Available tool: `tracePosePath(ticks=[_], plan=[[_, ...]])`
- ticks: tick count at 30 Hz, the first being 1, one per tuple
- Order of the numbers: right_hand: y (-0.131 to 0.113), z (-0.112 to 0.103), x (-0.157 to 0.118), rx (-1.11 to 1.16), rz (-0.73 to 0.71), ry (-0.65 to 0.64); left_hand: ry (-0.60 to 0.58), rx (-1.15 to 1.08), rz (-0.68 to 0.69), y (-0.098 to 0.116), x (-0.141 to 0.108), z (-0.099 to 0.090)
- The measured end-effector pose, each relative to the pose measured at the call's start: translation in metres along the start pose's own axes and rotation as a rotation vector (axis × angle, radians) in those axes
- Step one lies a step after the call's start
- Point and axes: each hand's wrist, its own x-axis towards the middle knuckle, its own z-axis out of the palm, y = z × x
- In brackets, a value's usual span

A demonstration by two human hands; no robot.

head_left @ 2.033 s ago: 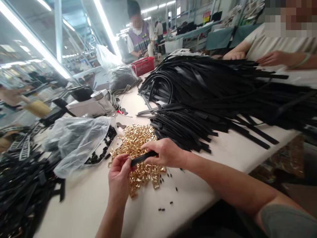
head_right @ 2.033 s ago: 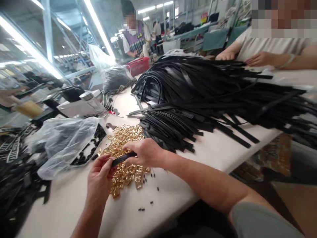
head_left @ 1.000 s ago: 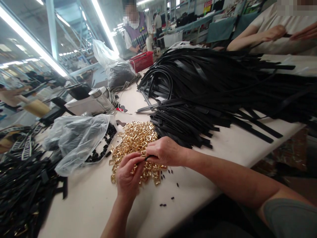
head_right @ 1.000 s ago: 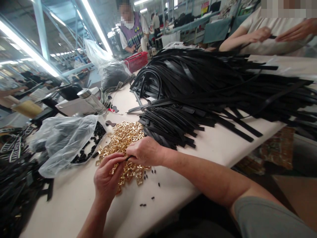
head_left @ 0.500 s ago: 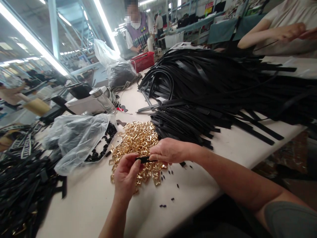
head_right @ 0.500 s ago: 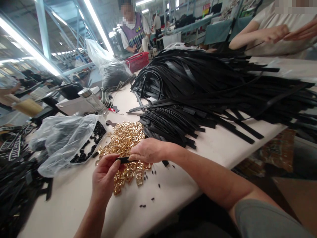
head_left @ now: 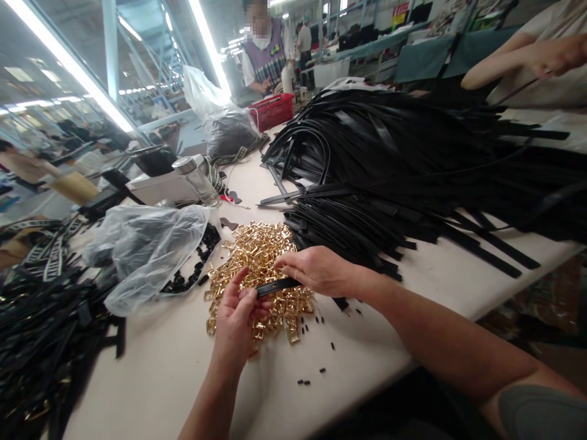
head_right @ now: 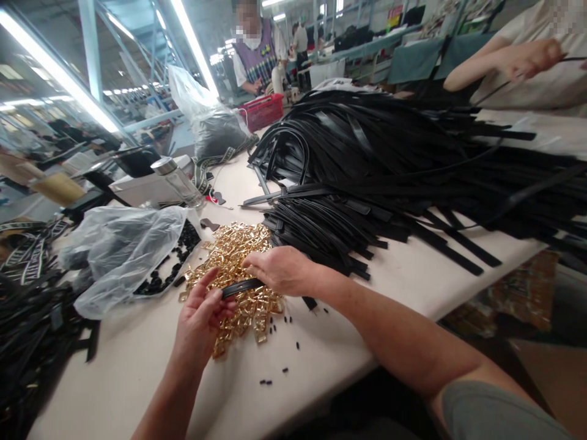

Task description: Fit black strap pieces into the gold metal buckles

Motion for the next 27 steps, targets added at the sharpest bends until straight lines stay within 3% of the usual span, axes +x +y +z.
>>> tracePosePath(ticks=[8,14,18,22,24,27], plan=[[-0.013,0.019,-0.001,0.139,-0.087,0.102,-0.038,-0.017,0.000,-0.004,-0.001,0.002],[-0.007,0.015,0.000,0.077,-0.124,0.173,-0.038,-0.050,-0.022,-0.003,0.001,-0.001],[-0.007,0.010,0.000,-0.038,-0.138,0.117,-0.069,0.042,0.037,-0.004,0.000,-0.003],[-0.010,0.007,0.000,-0.129,-0.057,-0.003,-0.097,0.297,0.164,-0.004,-0.005,-0.004],[-0.011,0.006,0.000,-0.116,-0.039,-0.029,-0.101,0.345,0.144,-0.003,-0.005,-0.005],[-0.011,0.007,-0.001,-0.052,-0.066,0.010,-0.103,0.258,0.011,-0.003,-0.005,-0.005]])
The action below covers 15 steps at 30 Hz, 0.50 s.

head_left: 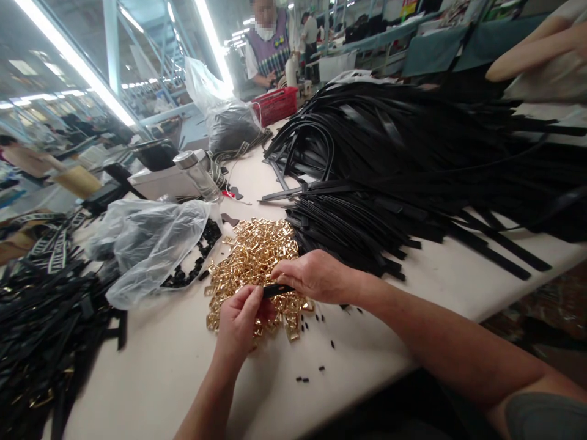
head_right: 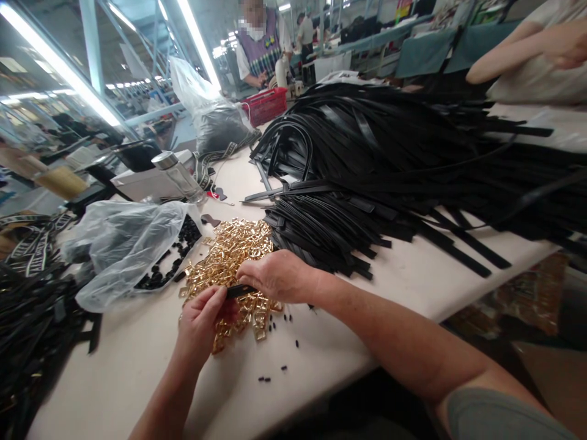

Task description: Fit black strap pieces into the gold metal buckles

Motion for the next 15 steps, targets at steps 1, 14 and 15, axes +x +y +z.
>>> tracePosePath(ticks=[1,14,15], plan=[[0.000,0.001,0.000,0.028,-0.024,0.029,-0.007,-0.043,-0.037,-0.001,0.000,0.000],[-0.003,0.021,-0.001,0.009,-0.217,0.260,-0.083,-0.280,-0.083,-0.005,0.004,0.005],[-0.003,0.023,-0.001,0.000,-0.226,0.272,-0.085,-0.283,-0.083,-0.005,0.004,0.005]])
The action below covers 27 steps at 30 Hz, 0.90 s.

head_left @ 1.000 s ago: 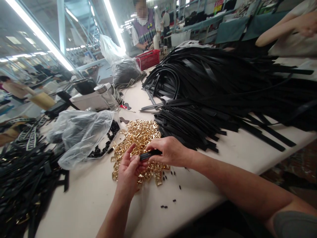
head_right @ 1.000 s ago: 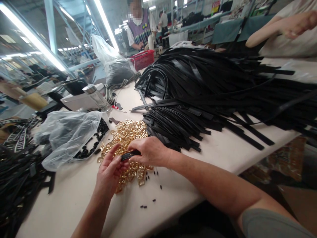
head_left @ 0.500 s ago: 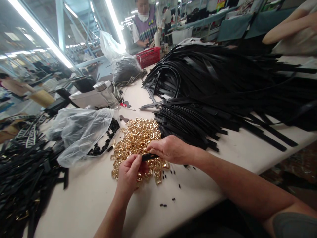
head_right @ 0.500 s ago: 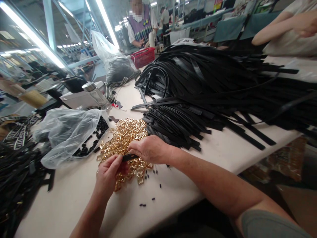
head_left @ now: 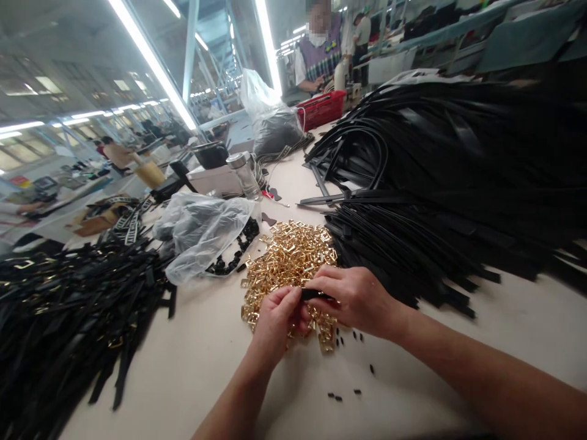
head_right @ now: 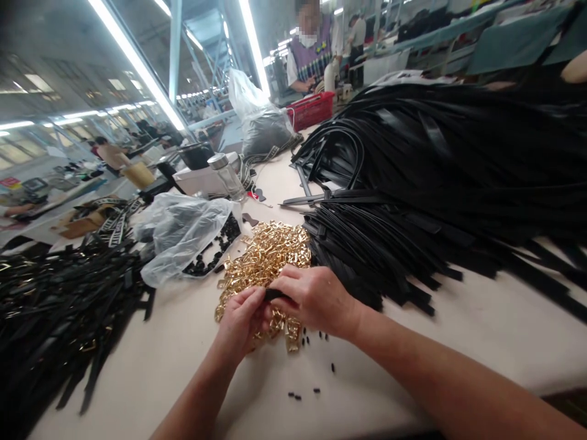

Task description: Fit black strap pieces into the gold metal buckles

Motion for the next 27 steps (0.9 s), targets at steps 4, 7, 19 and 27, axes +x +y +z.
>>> tracePosePath(ticks=[4,7,19,27], plan=[[0.001,0.004,0.000,-0.035,-0.026,0.023,-0.014,0.009,0.011,0.001,-0.001,0.001],[0.002,0.005,0.000,-0.040,-0.046,0.010,-0.026,0.051,0.017,0.003,-0.002,0.003],[0.010,-0.009,0.000,-0.223,-0.069,0.044,0.385,0.935,0.291,0.064,0.011,-0.082],[0.019,-0.010,0.002,-0.178,-0.006,0.063,0.410,1.607,0.247,0.099,0.068,-0.133]])
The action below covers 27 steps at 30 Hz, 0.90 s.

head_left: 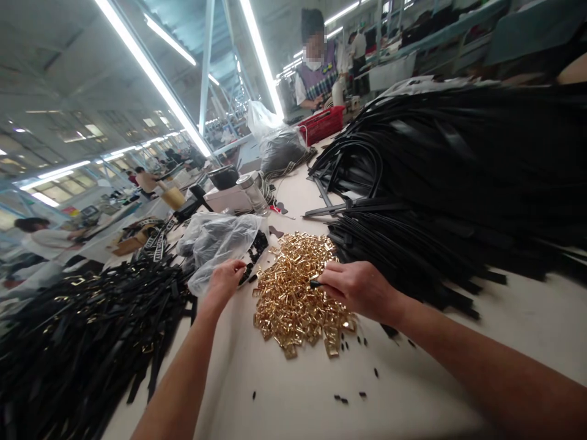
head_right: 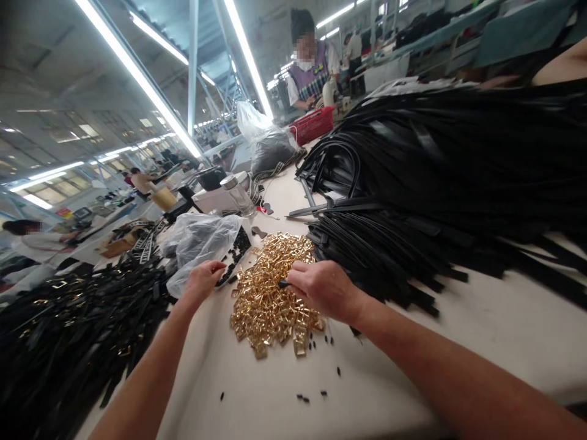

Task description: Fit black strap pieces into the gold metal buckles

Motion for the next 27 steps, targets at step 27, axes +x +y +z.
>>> tracePosePath(ticks=[27], plan=[[-0.003,0.003,0.000,0.121,0.119,0.081,-0.130,-1.688,-0.299,0.127,-0.083,0.040]])
